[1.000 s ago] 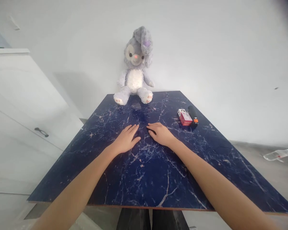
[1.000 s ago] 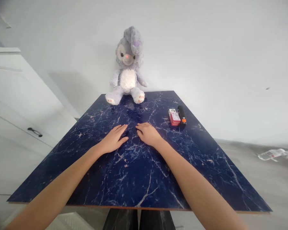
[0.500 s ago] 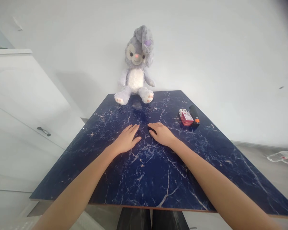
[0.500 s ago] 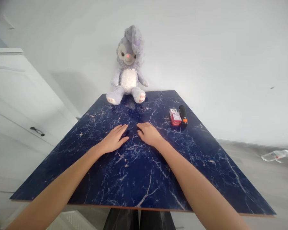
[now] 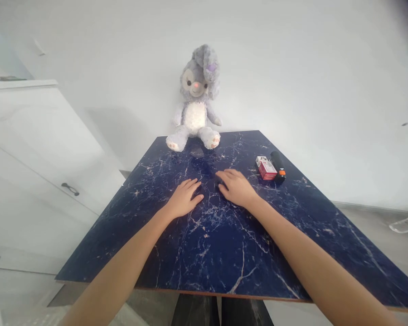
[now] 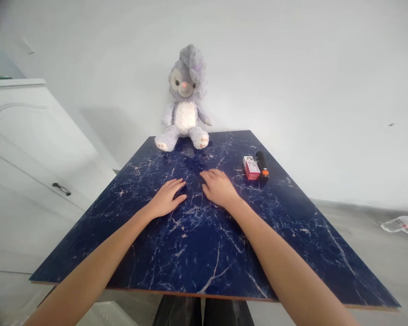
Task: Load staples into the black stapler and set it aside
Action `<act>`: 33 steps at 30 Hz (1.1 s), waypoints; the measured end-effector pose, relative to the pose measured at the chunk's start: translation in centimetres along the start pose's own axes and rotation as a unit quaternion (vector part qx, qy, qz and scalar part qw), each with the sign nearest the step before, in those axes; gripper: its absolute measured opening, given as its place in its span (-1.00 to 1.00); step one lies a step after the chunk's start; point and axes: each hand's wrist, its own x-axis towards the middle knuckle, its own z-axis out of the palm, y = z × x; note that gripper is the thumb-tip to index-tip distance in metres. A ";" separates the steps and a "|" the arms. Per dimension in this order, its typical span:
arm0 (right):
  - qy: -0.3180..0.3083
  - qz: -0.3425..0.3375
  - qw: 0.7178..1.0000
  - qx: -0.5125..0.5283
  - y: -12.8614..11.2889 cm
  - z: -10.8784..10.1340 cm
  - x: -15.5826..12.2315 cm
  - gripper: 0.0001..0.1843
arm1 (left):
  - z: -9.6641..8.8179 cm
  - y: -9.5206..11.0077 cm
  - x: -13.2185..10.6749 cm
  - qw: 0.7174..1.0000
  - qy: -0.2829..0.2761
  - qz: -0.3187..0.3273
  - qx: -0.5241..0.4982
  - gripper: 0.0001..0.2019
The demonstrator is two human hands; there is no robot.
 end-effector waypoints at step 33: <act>0.064 0.304 0.931 0.195 -11.9 10.9 12.1 -0.39 | -2.4 -5.9 0.6 0.920 0.284 -0.223 -0.154 -0.58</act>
